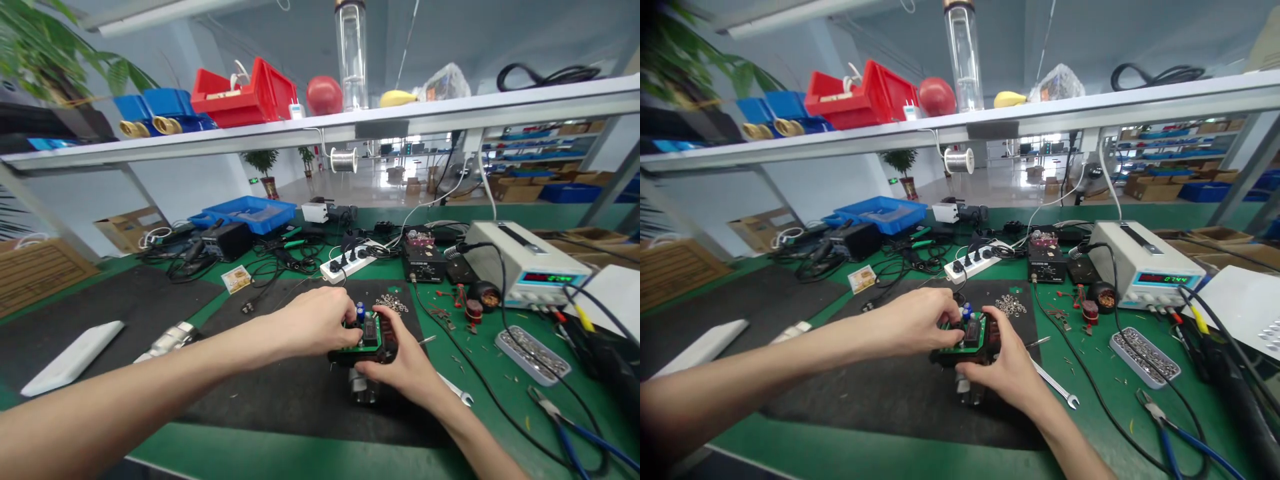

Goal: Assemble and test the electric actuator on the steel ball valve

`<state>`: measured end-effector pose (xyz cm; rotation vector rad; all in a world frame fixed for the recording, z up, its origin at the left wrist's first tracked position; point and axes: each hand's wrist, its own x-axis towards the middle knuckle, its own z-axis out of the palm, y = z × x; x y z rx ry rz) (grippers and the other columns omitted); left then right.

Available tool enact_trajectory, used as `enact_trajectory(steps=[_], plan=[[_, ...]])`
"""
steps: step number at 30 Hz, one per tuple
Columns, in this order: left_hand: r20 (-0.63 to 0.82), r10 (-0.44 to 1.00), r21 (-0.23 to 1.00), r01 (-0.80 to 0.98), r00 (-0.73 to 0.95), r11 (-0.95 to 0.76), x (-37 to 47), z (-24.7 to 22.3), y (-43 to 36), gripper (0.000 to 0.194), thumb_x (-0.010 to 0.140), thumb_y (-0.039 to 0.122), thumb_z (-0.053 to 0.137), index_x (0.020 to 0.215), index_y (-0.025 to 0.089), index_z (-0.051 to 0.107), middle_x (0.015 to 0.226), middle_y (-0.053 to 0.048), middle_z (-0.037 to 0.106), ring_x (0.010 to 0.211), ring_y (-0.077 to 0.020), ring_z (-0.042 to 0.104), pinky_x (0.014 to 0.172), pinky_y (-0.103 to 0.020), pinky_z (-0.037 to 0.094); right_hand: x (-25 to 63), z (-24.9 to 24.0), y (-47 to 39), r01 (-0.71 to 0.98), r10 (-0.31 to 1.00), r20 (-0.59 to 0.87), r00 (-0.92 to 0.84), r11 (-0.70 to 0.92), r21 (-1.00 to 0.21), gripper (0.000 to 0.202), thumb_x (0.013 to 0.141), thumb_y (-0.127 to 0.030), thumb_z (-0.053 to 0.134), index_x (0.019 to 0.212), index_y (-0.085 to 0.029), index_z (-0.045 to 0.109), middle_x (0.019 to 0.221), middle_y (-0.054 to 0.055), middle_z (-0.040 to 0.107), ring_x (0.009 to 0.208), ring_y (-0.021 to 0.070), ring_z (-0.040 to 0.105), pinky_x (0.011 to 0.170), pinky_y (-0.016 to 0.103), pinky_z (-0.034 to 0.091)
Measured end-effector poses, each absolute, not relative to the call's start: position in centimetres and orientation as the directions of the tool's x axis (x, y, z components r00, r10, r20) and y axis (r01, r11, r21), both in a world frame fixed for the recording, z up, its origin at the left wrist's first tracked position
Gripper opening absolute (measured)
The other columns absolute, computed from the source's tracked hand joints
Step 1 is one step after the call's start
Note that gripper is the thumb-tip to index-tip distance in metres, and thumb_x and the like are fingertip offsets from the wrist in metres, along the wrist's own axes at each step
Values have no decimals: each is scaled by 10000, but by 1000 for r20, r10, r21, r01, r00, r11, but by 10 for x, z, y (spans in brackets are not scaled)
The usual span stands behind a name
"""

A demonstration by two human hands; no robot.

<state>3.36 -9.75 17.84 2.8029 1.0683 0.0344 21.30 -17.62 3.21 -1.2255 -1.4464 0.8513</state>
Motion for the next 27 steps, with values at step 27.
enact_trajectory(steps=[27], plan=[[-62, 661, 140, 662, 748, -736, 44, 175, -102, 195, 711, 307, 677, 842, 216, 788, 794, -50, 747, 726, -210, 659, 603, -272, 392, 215, 31, -178, 250, 968, 250, 3, 241, -938, 907, 733, -319, 882, 1487, -279, 378, 1366, 49, 599, 1193, 245, 615, 1044, 384, 480]])
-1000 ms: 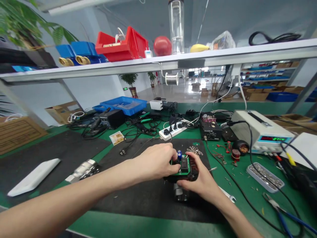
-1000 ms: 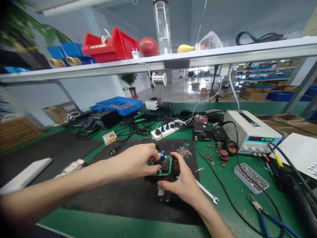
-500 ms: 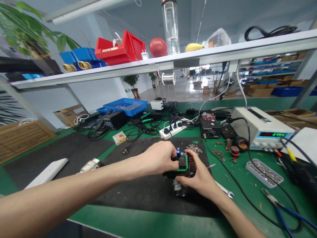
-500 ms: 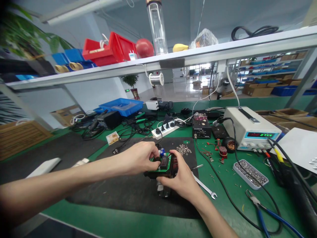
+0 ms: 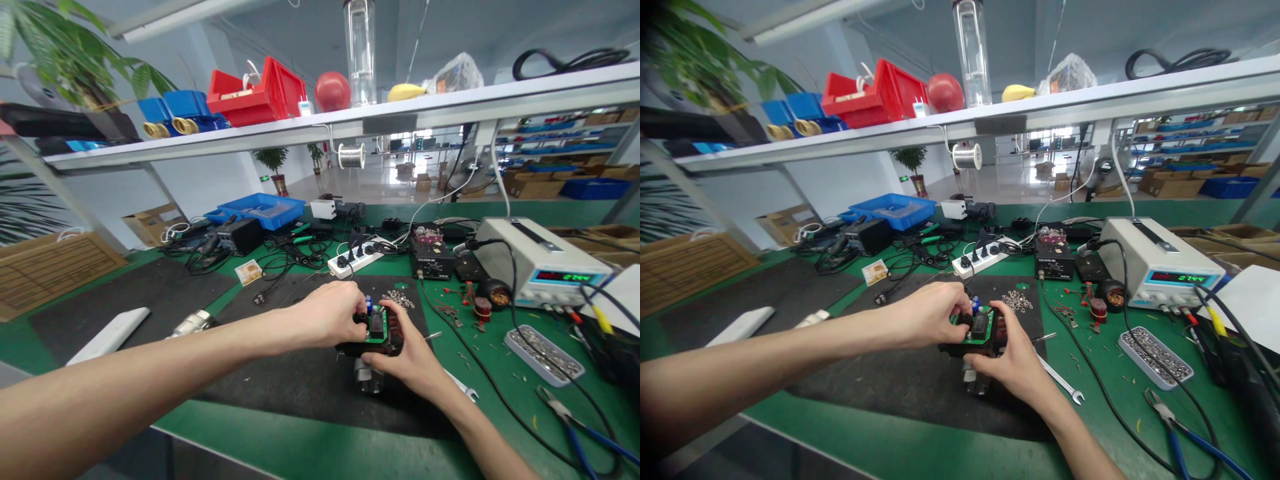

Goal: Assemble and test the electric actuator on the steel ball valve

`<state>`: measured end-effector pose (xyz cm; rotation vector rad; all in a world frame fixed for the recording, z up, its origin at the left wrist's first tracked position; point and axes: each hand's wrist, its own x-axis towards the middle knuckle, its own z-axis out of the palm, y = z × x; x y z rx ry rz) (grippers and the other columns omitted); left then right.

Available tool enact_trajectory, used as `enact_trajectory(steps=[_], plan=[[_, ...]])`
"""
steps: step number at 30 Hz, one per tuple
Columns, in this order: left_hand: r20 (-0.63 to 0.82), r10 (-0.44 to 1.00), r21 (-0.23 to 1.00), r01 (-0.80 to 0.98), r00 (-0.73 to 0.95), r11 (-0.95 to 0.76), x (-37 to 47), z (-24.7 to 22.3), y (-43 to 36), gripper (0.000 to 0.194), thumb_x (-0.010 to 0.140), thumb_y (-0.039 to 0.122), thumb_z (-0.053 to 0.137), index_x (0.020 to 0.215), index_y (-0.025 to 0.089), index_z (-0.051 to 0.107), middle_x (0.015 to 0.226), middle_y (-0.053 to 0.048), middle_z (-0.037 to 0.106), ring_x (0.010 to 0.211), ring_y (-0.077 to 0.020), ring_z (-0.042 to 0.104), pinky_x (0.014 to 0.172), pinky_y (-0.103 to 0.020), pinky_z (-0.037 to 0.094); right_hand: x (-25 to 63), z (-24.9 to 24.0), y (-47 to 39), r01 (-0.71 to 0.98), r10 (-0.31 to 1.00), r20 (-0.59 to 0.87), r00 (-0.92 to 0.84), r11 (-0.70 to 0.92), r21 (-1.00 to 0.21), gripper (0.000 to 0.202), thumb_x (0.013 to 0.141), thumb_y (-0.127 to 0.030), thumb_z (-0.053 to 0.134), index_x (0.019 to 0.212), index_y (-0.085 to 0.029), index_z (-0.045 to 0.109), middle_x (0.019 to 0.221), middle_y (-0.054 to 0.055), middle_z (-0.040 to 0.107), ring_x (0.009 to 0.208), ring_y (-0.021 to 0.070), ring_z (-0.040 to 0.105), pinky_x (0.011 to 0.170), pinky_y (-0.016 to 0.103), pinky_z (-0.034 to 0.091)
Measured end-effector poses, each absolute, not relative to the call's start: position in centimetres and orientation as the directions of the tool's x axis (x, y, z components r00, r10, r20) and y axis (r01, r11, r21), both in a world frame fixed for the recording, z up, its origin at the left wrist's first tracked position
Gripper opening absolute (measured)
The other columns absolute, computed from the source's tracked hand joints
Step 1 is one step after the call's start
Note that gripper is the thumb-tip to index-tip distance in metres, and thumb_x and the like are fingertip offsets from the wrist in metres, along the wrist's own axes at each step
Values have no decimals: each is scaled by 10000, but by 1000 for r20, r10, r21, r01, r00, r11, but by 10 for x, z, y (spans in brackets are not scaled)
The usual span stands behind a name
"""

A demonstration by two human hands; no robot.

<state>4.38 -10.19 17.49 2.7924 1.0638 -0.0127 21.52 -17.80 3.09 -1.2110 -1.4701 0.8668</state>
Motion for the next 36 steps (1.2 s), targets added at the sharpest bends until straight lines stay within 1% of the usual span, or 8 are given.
enact_trajectory(steps=[4, 8, 11, 15, 23, 27, 33, 36], plan=[[-70, 650, 97, 653, 757, -751, 43, 176, -102, 174, 709, 319, 682, 816, 228, 784, 776, -54, 745, 718, -229, 674, 597, -285, 404, 215, 31, -178, 261, 968, 251, 0, 242, -935, 913, 735, -323, 880, 1490, -269, 370, 1373, 61, 600, 1199, 252, 615, 1048, 392, 483], [-46, 648, 35, 650, 760, -759, 41, 181, -103, 209, 745, 354, 662, 860, 228, 783, 871, -90, 761, 788, -279, 694, 617, -315, 422, 216, 32, -179, 269, 966, 258, 1, 248, -931, 907, 735, -329, 880, 1486, -272, 374, 1391, 60, 592, 1237, 255, 598, 1102, 402, 453], [-54, 627, 24, 629, 777, -777, 41, 183, -103, 182, 769, 356, 651, 818, 230, 773, 853, -83, 757, 787, -278, 699, 633, -322, 434, 217, 32, -179, 268, 968, 250, 2, 241, -933, 904, 736, -334, 879, 1484, -271, 376, 1406, 63, 584, 1257, 257, 590, 1126, 404, 439], [-52, 621, 45, 623, 782, -781, 42, 180, -103, 178, 767, 323, 647, 846, 222, 771, 874, -84, 755, 794, -273, 701, 634, -319, 439, 218, 31, -179, 273, 966, 258, 6, 247, -930, 901, 742, -331, 874, 1488, -277, 371, 1446, 63, 558, 1301, 257, 565, 1154, 400, 413], [-5, 589, 143, 584, 808, -799, 42, 171, -99, 171, 750, 313, 664, 827, 199, 765, 881, -69, 744, 750, -233, 668, 623, -302, 414, 219, 25, -179, 265, 963, 269, -1, 260, -929, 903, 759, -362, 870, 1501, -294, 360, 1466, 57, 532, 1310, 256, 560, 1137, 401, 437], [-2, 578, 183, 568, 816, -802, 40, 172, -98, 151, 756, 292, 672, 820, 203, 775, 879, -59, 750, 755, -219, 673, 655, -294, 427, 220, 25, -179, 256, 963, 270, -7, 263, -930, 896, 766, -353, 868, 1503, -303, 360, 1469, 53, 531, 1319, 257, 554, 1149, 408, 426], [-16, 580, 178, 573, 815, -800, 40, 181, -101, 126, 778, 275, 675, 743, 208, 776, 788, -62, 738, 716, -224, 664, 637, -306, 407, 220, 23, -179, 245, 968, 250, 0, 243, -939, 909, 765, -356, 877, 1511, -310, 359, 1479, 52, 523, 1309, 255, 562, 1155, 412, 427], [-41, 574, 172, 571, 818, -803, 38, 187, -102, 151, 798, 326, 706, 735, 215, 787, 748, -61, 727, 683, -225, 653, 605, -312, 383, 220, 23, -179, 266, 963, 270, 4, 260, -928, 923, 754, -362, 887, 1511, -307, 362, 1511, 57, 500, 1350, 264, 533, 1178, 422, 407]])
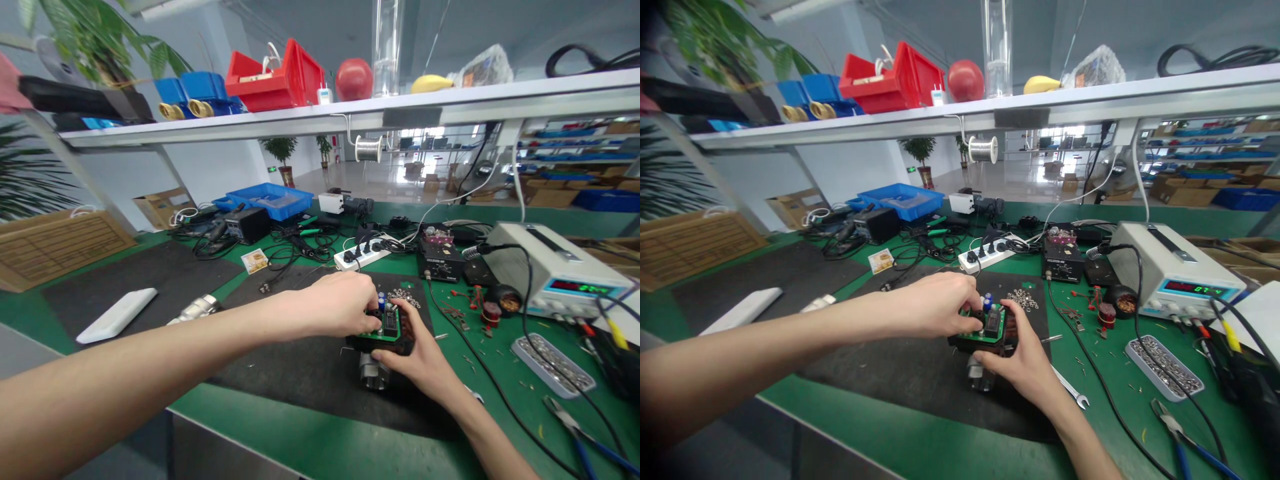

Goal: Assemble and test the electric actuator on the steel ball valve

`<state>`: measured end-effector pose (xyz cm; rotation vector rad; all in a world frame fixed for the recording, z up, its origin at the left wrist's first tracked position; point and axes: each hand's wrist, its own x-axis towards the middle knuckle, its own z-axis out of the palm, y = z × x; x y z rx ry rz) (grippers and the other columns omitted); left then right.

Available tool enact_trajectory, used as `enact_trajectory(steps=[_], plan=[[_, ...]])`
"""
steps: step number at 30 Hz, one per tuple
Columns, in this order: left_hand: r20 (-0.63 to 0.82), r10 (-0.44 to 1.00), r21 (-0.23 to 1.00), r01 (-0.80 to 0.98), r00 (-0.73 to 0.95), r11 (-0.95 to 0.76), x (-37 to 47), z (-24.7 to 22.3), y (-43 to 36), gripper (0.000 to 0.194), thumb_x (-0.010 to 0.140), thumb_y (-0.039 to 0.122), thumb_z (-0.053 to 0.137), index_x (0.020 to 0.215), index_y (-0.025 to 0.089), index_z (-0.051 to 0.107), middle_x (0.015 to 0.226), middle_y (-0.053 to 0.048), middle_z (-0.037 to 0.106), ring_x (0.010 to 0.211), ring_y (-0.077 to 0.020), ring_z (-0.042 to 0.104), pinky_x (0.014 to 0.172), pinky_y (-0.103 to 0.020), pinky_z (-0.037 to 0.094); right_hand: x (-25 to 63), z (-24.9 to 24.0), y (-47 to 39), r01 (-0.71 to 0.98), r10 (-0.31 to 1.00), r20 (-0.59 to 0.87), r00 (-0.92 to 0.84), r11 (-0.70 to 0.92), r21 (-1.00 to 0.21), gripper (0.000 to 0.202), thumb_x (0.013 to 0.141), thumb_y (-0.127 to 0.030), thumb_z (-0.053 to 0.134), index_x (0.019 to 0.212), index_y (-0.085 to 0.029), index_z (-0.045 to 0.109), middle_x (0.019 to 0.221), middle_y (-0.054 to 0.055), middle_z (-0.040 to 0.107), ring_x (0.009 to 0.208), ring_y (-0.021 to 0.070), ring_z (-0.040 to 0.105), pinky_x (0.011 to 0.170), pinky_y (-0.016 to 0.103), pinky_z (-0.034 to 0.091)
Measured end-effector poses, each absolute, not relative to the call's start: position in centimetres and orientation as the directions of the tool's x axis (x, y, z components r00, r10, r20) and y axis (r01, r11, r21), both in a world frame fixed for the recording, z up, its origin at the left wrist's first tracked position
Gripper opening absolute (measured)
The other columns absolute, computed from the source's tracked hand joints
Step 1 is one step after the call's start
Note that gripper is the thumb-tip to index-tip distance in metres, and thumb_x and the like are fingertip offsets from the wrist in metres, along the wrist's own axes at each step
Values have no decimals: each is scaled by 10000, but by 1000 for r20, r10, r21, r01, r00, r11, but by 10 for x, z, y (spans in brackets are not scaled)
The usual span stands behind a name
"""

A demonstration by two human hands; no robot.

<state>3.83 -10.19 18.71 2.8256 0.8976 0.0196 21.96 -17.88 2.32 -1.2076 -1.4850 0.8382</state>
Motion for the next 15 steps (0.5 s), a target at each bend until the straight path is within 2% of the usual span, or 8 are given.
enact_trajectory(steps=[5, 9, 12, 13, 15], plan=[[-16, 538, 235, 527, 843, -817, 35, 195, -100, 234, 888, 414, 688, 916, 226, 825, 902, -70, 769, 791, -226, 688, 670, -309, 418, 220, 24, -180, 301, 961, 277, 18, 259, -918, 917, 762, -367, 882, 1519, -301, 367, 1524, 67, 502, 1368, 271, 526, 1190, 435, 400], [67, 568, 376, 507, 820, -776, 27, 197, -90, 353, 1003, 456, 551, 999, 208, 802, 943, -52, 763, 835, -201, 681, 719, -297, 438, 221, 24, -181, 280, 967, 254, 38, 233, -931, 927, 740, -402, 898, 1512, -299, 396, 1522, 75, 517, 1350, 283, 551, 1182, 460, 419], [143, 697, 620, 485, 703, -617, 13, 173, -79, 451, 977, 573, 572, 1152, 193, 739, 1007, -58, 731, 905, -213, 668, 776, -308, 478, 224, 25, -177, 235, 969, 238, 60, 218, -947, 908, 730, -415, 904, 1492, -290, 428, 1519, 80, 531, 1343, 285, 566, 1172, 461, 435], [154, 742, 730, 430, 653, -531, 8, 158, -76, 546, 921, 597, 654, 1289, 194, 670, 1138, -84, 707, 1031, -237, 661, 863, -331, 499, 226, 25, -175, 211, 972, 226, 72, 206, -955, 889, 739, -418, 897, 1484, -284, 432, 1508, 82, 545, 1340, 282, 572, 1166, 458, 443], [143, 769, 930, 180, 623, -319, 2, 120, -69, 832, 790, 542, 830, 1471, 190, 506, 1389, -153, 594, 1324, -292, 554, 1087, -402, 451, 229, 27, -169, 149, 978, 182, 106, 165, -975, 841, 761, -432, 875, 1461, -267, 439, 1466, 93, 587, 1318, 280, 597, 1136, 452, 474]])
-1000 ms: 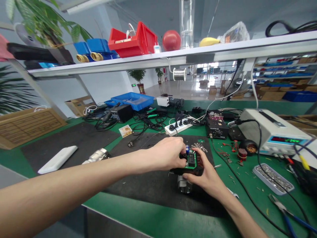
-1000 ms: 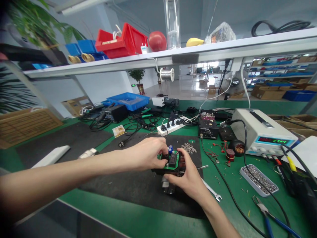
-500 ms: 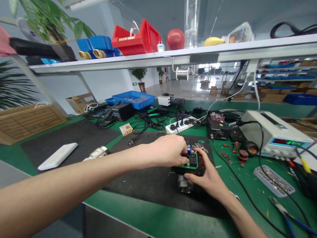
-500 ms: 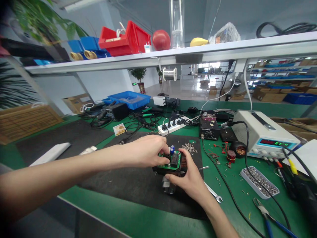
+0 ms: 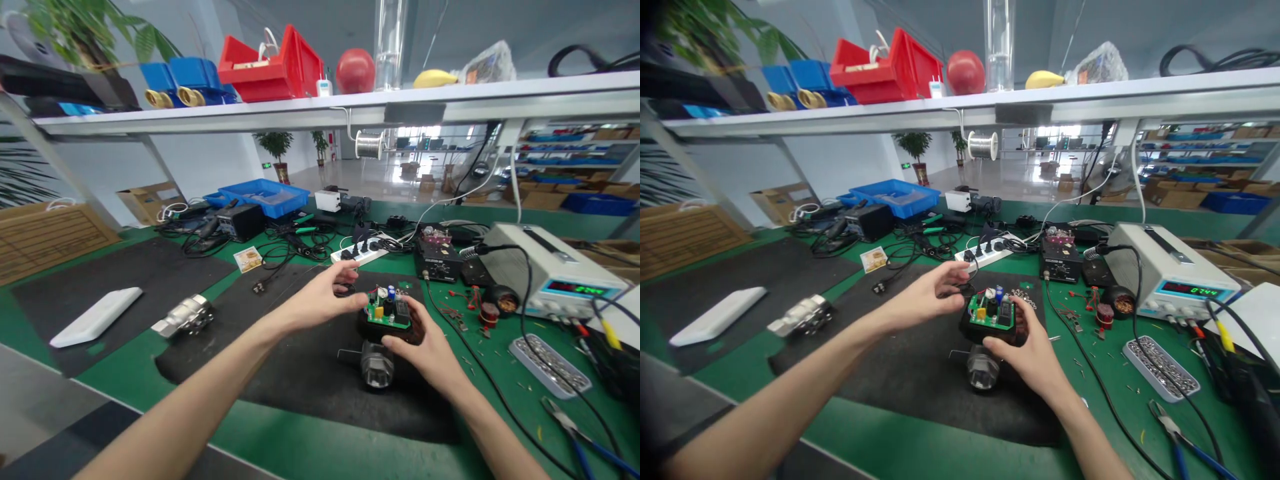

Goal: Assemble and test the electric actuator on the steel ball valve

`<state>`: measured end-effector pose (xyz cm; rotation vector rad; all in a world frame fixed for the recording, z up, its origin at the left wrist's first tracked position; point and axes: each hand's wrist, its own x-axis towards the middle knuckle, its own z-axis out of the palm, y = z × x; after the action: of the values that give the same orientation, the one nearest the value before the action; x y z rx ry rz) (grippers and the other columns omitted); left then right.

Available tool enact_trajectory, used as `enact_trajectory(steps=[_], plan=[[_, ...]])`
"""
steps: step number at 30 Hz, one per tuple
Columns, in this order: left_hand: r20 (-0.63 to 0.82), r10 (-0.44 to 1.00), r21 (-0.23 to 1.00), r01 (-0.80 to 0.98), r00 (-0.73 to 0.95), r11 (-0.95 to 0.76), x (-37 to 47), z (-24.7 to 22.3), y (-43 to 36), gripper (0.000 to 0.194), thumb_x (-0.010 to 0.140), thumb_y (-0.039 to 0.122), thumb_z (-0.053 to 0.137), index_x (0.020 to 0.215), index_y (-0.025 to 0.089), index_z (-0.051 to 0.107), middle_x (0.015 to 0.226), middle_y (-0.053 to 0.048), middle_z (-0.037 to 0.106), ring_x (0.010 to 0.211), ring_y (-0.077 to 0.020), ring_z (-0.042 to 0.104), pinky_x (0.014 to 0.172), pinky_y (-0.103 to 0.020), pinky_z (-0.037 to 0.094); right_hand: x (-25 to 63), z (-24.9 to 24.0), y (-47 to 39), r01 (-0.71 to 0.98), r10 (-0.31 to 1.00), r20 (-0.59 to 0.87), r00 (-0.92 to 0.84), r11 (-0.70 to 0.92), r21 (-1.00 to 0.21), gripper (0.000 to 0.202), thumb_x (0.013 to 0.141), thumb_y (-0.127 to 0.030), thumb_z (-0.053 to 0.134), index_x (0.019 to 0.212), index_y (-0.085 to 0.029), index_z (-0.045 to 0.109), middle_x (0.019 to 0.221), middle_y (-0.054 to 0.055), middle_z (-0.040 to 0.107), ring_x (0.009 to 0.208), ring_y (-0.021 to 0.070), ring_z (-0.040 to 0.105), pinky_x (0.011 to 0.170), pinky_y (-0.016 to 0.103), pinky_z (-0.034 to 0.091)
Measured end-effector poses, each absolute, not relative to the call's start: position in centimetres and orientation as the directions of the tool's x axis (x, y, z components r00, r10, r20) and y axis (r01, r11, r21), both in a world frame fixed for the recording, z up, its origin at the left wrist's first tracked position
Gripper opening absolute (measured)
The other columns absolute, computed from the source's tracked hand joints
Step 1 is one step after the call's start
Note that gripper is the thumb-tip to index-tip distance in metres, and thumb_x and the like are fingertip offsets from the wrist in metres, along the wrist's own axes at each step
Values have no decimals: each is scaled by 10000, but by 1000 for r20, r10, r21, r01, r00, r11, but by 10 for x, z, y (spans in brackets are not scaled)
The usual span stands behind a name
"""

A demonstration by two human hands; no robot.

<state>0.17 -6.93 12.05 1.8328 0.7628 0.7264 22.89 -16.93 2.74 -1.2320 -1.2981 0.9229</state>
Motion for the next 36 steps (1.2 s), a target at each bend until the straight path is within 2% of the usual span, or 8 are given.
enact_trajectory(steps=[2, 4, 7, 10, 14, 22, 30, 36], plan=[[118, 748, 961, 114, 654, -251, 3, 82, -64, 1082, 679, 529, 916, 1555, 191, 377, 1482, -200, 521, 1398, -329, 509, 1141, -458, 435, 232, 31, -162, 105, 983, 121, 136, 107, -989, 786, 782, -449, 848, 1430, -248, 452, 1424, 108, 626, 1294, 285, 622, 1104, 454, 503], [122, 746, 973, 71, 655, -221, 11, 53, -59, 1149, 661, 514, 934, 1577, 186, 322, 1562, -216, 437, 1476, -337, 424, 1199, -476, 382, 235, 36, -154, 106, 985, 73, 155, 57, -993, 716, 793, -462, 830, 1381, -236, 490, 1386, 114, 658, 1270, 292, 643, 1077, 455, 524], [125, 744, 984, 16, 656, -179, 28, 35, -51, 1047, 760, 529, 868, 1576, 181, 313, 1595, -209, 411, 1483, -321, 425, 1215, -472, 367, 238, 43, -141, 152, 988, 38, 151, 15, -988, 625, 785, -455, 834, 1296, -219, 563, 1293, 111, 713, 1198, 301, 685, 1023, 450, 555], [114, 718, 990, -20, 687, -138, 39, 36, -44, 878, 800, 508, 841, 1506, 180, 436, 1500, -170, 548, 1379, -315, 548, 1167, -460, 426, 248, 51, -129, 232, 995, 11, 103, -14, -973, 616, 761, -471, 859, 1253, -204, 602, 1176, 99, 756, 1074, 309, 728, 945, 461, 588], [126, 734, 992, -72, 667, -104, 41, 29, -39, 703, 845, 545, 776, 1381, 159, 538, 1320, -118, 672, 1231, -299, 638, 1061, -423, 502, 274, 75, -115, 448, 986, -46, -160, 31, -893, 672, 749, -485, 874, 1335, -260, 638, 1279, 79, 732, 1120, 332, 709, 967, 498, 580], [136, 754, 986, -162, 643, -39, 37, 10, -35, 719, 780, 584, 809, 1312, 184, 539, 1254, -98, 672, 1185, -307, 630, 990, -397, 514, 259, 105, -85, 587, 973, 228, 23, 171, -791, 334, 906, -571, 692, 1054, -285, 780, 953, 35, 770, 850, 233, 693, 755, 376, 560], [155, 742, 980, -197, 652, -32, 38, 13, -42, 775, 744, 515, 868, 1362, 203, 518, 1351, -108, 642, 1276, -335, 590, 1084, -429, 470, 258, 107, -87, 579, 980, 175, -92, 196, -792, 248, 891, -507, 720, 968, -293, 819, 909, 36, 753, 819, 229, 682, 671, 361, 545], [162, 758, 980, -192, 631, -50, 41, 7, -37, 775, 771, 540, 839, 1384, 191, 519, 1361, -111, 639, 1288, -338, 582, 1102, -447, 456, 262, 103, -81, 529, 994, 76, -82, 108, -842, 294, 889, -520, 737, 1046, -287, 828, 987, 13, 787, 953, 243, 720, 781, 358, 570]])
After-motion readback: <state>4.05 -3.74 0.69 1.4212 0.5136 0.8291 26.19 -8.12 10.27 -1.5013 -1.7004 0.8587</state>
